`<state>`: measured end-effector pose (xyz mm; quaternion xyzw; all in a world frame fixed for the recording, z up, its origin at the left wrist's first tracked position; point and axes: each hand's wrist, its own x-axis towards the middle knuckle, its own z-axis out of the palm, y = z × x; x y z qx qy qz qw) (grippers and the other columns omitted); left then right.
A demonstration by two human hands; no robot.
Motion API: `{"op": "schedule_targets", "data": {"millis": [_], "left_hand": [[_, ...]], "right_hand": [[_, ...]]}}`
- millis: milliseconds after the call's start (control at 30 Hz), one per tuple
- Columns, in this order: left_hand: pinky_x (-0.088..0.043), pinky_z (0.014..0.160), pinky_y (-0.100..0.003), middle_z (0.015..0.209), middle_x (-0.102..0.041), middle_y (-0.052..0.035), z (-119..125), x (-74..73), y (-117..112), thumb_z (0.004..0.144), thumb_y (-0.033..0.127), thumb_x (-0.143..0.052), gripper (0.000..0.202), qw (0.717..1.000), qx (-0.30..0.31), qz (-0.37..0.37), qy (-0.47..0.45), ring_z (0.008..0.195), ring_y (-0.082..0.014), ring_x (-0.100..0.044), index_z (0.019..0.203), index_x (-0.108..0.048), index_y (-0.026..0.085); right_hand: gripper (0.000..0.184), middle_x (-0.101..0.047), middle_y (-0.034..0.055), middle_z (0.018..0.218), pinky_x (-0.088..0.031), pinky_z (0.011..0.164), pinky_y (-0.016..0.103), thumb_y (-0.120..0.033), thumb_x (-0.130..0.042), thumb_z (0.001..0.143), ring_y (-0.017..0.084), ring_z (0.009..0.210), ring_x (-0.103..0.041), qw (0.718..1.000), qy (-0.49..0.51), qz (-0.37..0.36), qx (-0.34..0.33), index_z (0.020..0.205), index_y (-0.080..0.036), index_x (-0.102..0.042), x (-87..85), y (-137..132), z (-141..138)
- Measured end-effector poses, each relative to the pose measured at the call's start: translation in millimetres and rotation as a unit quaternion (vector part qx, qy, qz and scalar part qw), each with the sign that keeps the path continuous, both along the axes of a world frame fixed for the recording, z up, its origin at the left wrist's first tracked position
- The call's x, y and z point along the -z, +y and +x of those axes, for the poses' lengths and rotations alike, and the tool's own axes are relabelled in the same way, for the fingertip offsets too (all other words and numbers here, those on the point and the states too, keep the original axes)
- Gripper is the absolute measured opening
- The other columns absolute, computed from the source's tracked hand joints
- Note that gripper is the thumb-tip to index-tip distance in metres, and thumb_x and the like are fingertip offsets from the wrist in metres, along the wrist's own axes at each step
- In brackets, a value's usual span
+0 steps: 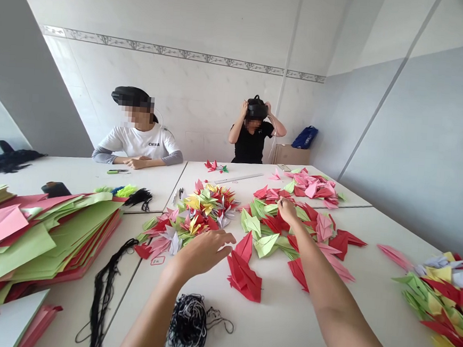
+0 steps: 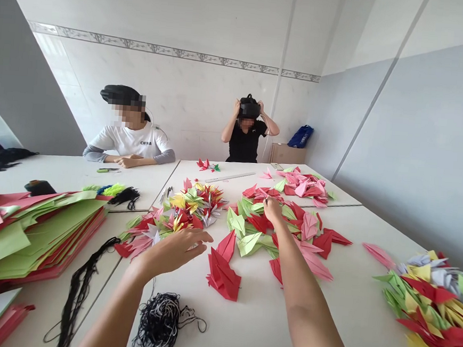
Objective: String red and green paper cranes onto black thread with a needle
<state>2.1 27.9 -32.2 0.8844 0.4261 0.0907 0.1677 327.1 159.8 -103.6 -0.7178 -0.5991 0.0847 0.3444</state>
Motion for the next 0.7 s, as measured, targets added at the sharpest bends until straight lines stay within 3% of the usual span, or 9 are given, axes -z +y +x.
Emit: {"op": "schedule_targets", "data": {"millis": [267, 400, 533, 700], "left_hand": [[-0.052, 0.085, -0.037, 0.119, -0.074, -0.0118, -6, -1.6, 4, 0.102, 0.031, -0.040, 0.039, 0.999, -0.034, -0.006, 0.024, 0.106, -0.0290, -0.070, 0.125, -0.069, 0.020], [-0.053, 0.086, -0.037, 0.117, -0.075, -0.0126, -10, 3.2, 9, 0.102, 0.031, -0.039, 0.040, 0.999, -0.039, -0.014, 0.029, 0.103, -0.0278, -0.071, 0.125, -0.069, 0.020], [-0.053, 0.085, -0.035, 0.114, -0.076, -0.0124, -9, 12.3, 17, 0.100, 0.030, -0.041, 0.039, 0.998, -0.035, -0.022, 0.039, 0.101, -0.0267, -0.072, 0.122, -0.070, 0.019], [-0.055, 0.082, -0.034, 0.112, -0.077, -0.0120, -8, 20.1, 22, 0.098, 0.031, -0.045, 0.037, 0.997, -0.045, -0.028, 0.050, 0.099, -0.0270, -0.073, 0.122, -0.070, 0.018]], "right_hand": [[0.035, -0.063, 0.0102, 0.128, -0.058, 0.091, 0.043, -0.036, -0.064, 0.099, 0.023, 0.109, -0.066, 0.996, -0.019, -0.043, -0.078, 0.129, -0.017, -0.061, 26.3, -20, -10], [0.032, -0.065, 0.0092, 0.122, -0.059, 0.089, 0.042, -0.037, -0.064, 0.099, 0.021, 0.103, -0.067, 0.996, 0.000, -0.035, -0.081, 0.124, -0.016, -0.063, 26.1, -26, -2], [0.030, -0.069, 0.0061, 0.098, -0.058, 0.078, 0.036, -0.042, -0.057, 0.102, 0.017, 0.084, -0.067, 0.996, 0.034, 0.036, -0.076, 0.108, -0.014, -0.064, -1.5, -29, 4], [0.046, -0.057, -0.0012, 0.062, -0.050, 0.058, 0.028, -0.063, -0.033, 0.103, 0.015, 0.052, -0.058, 0.973, 0.105, 0.178, -0.107, 0.090, -0.022, -0.052, -75.5, -46, -6]]}}
